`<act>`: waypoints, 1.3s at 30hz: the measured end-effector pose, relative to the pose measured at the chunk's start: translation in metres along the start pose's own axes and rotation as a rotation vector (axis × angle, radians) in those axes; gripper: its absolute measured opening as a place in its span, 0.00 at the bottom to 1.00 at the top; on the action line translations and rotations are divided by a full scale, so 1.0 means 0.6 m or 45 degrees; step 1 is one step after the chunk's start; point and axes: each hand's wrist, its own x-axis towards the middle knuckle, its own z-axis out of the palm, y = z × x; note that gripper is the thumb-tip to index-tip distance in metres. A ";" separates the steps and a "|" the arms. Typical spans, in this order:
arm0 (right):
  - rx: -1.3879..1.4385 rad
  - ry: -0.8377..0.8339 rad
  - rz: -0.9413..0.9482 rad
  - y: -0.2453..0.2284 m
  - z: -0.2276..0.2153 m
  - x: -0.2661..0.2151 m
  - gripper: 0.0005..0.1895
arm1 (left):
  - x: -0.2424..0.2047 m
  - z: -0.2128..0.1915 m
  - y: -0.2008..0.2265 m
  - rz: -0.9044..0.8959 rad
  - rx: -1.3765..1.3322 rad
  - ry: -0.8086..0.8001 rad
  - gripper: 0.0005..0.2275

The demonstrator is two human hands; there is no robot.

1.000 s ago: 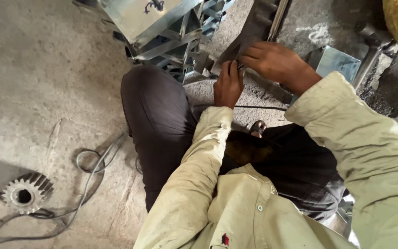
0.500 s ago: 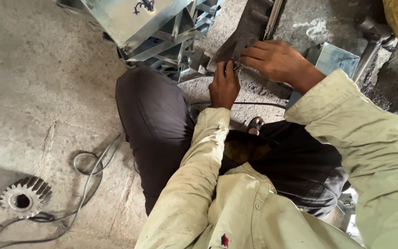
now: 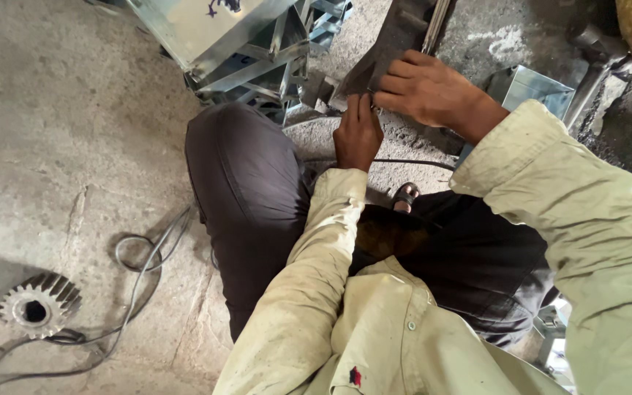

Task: The person sits on the floor and welds metal rings onto small rectangular metal boxes using a handheld welding torch. They pick up a box, place a ring on it, weld it in place, and then move the finished box to a stack. The process is repeated for multiple boxes.

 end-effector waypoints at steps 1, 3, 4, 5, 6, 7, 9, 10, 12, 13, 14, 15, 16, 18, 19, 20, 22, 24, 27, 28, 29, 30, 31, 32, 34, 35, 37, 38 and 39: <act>0.012 -0.002 -0.012 0.002 0.002 0.001 0.07 | 0.001 0.003 0.001 -0.028 -0.003 -0.039 0.12; 0.033 -0.006 -0.036 0.007 0.005 0.003 0.07 | 0.002 0.002 0.001 -0.015 -0.016 -0.008 0.13; 0.024 -0.025 -0.038 0.008 0.006 0.003 0.07 | 0.002 0.002 0.002 -0.008 -0.024 0.008 0.13; 0.010 -0.042 -0.037 0.010 0.007 0.005 0.07 | 0.005 0.002 0.003 -0.011 -0.038 0.015 0.12; -0.003 -0.058 -0.037 0.011 0.009 0.006 0.07 | 0.008 0.001 0.004 -0.014 -0.052 0.022 0.12; -0.002 -0.114 -0.041 0.011 0.012 0.007 0.08 | 0.004 -0.001 0.006 -0.021 -0.066 0.022 0.11; 0.004 -0.224 -0.046 0.016 0.020 0.012 0.09 | 0.005 -0.001 0.010 -0.055 -0.086 0.009 0.10; 0.036 -0.231 -0.035 0.016 0.020 0.010 0.09 | 0.004 -0.002 0.011 -0.073 -0.096 0.001 0.09; 0.095 -0.236 -0.020 0.016 0.016 0.008 0.07 | 0.006 -0.005 0.011 -0.088 -0.061 -0.064 0.08; 0.067 -0.233 -0.005 0.011 0.014 0.008 0.09 | 0.004 -0.008 0.009 -0.099 -0.038 -0.096 0.08; 0.040 -0.229 0.011 0.009 0.009 0.006 0.11 | 0.000 -0.011 0.009 -0.108 -0.026 -0.111 0.07; 0.000 -0.223 0.030 0.012 0.003 0.006 0.13 | 0.003 -0.009 0.010 -0.106 -0.017 -0.119 0.06; 0.012 -0.225 0.026 0.012 0.002 0.012 0.11 | 0.005 -0.007 0.010 -0.103 -0.009 -0.127 0.06; 0.024 -0.230 0.026 0.016 -0.001 0.023 0.08 | 0.014 0.005 0.008 -0.091 0.017 -0.117 0.06; 0.046 -0.227 0.022 0.012 -0.006 0.021 0.08 | 0.009 0.010 0.007 -0.083 0.026 -0.125 0.06; 0.068 -0.224 0.019 0.009 -0.010 0.021 0.09 | 0.004 0.014 0.002 -0.064 0.001 -0.068 0.08; 0.029 -0.229 -0.016 0.010 -0.025 0.024 0.08 | 0.002 0.029 0.000 -0.039 -0.060 0.066 0.10; -0.063 -0.227 -0.073 0.010 -0.036 0.033 0.08 | 0.008 0.047 0.004 -0.092 -0.066 0.095 0.10; -0.045 -0.213 0.065 0.005 -0.057 0.015 0.16 | -0.016 0.039 0.004 -0.160 -0.061 0.045 0.12; 0.062 -0.091 0.203 0.016 -0.065 -0.002 0.21 | -0.002 0.039 0.005 -0.160 -0.069 0.036 0.13; 0.186 0.054 0.367 0.015 -0.068 -0.035 0.19 | 0.004 0.039 0.005 -0.172 -0.102 0.030 0.13; 0.277 0.229 0.553 0.020 -0.075 -0.087 0.16 | 0.010 0.041 0.005 -0.184 -0.135 0.024 0.12; 0.377 0.420 0.842 0.014 -0.080 -0.155 0.14 | -0.002 0.040 0.006 -0.214 -0.166 0.000 0.12; 0.471 0.643 1.136 0.009 -0.084 -0.227 0.12 | -0.012 0.040 0.007 -0.234 -0.188 0.006 0.12; 0.591 1.133 1.605 -0.001 -0.080 -0.361 0.08 | -0.004 0.051 0.008 -0.245 -0.242 0.046 0.11; 0.646 1.373 1.757 -0.022 -0.070 -0.418 0.07 | -0.002 0.054 0.008 -0.235 -0.273 0.050 0.11; 0.599 1.516 1.924 -0.077 -0.035 -0.494 0.06 | -0.004 0.055 0.005 -0.219 -0.335 0.056 0.11; 0.370 1.336 1.948 -0.102 -0.014 -0.513 0.07 | -0.007 0.056 0.004 -0.199 -0.309 0.053 0.12; 0.259 1.032 1.959 -0.131 0.006 -0.520 0.11 | -0.006 0.055 0.003 -0.177 -0.285 0.056 0.12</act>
